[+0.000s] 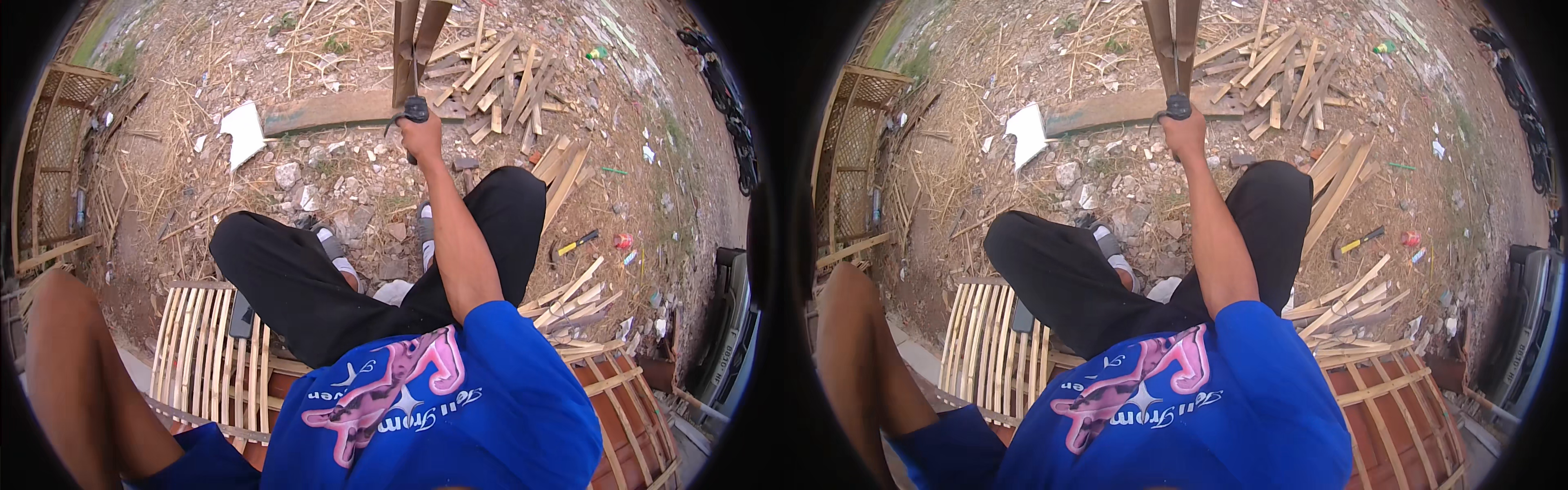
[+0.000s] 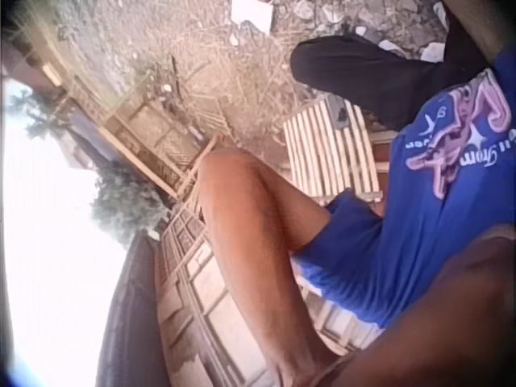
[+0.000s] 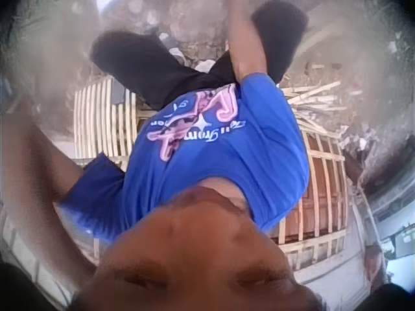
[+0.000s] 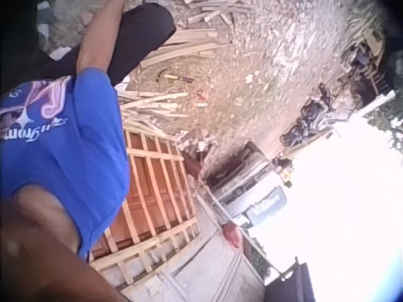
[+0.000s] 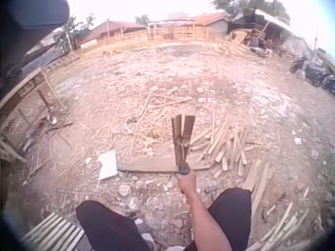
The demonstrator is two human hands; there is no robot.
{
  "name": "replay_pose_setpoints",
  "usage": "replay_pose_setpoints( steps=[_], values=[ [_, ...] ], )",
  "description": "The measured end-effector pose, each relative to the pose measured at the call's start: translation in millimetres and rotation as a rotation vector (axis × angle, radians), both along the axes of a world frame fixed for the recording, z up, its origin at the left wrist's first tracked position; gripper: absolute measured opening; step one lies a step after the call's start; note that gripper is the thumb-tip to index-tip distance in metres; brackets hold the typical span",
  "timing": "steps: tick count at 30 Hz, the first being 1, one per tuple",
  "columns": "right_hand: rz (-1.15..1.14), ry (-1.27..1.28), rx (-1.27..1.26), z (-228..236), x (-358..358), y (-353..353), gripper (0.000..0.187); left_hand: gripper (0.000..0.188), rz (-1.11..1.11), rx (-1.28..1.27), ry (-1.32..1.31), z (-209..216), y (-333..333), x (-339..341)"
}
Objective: The person splits a bamboo strip lengthwise using a machete and pulls it apart by hand, then places the pieces into a pile and sorts the bamboo strips.
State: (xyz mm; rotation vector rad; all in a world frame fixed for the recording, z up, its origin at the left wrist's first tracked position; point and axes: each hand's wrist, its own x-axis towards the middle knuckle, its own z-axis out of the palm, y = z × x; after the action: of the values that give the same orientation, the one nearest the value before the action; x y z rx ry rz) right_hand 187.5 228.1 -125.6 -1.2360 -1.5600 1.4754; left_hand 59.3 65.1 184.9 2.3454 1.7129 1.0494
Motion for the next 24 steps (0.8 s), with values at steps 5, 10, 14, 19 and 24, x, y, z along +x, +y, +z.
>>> replay_pose_setpoints(
  steps=[5, 10, 14, 19, 24],
  values=[
    [-0.034, 0.013, 0.062, 3.8, -5.1, 3.5, 0.027, 0.055, 0.028, 0.010, -0.011, 0.0, 10.3, 2.5],
    [-0.018, 0.029, 0.054, 2.9, -3.2, -2.1, 0.030, 0.055, 0.033, 0.044, -0.062, -22.9, 26.8, 9.6],
    [-0.023, 0.008, 0.049, -1.7, 1.0, -5.9, 0.030, 0.055, 0.026, 0.060, -0.066, -28.5, 28.4, 16.2],
    [-0.001, 0.000, 0.018, 4.6, 1.5, -6.4, 0.026, 0.056, 0.033, 0.058, -0.068, -29.7, 25.4, 12.2],
    [0.018, 0.016, -0.047, 5.9, 1.1, 0.8, 0.030, 0.056, 0.096, 0.086, -0.106, -21.4, 27.8, 2.4]
  ],
)
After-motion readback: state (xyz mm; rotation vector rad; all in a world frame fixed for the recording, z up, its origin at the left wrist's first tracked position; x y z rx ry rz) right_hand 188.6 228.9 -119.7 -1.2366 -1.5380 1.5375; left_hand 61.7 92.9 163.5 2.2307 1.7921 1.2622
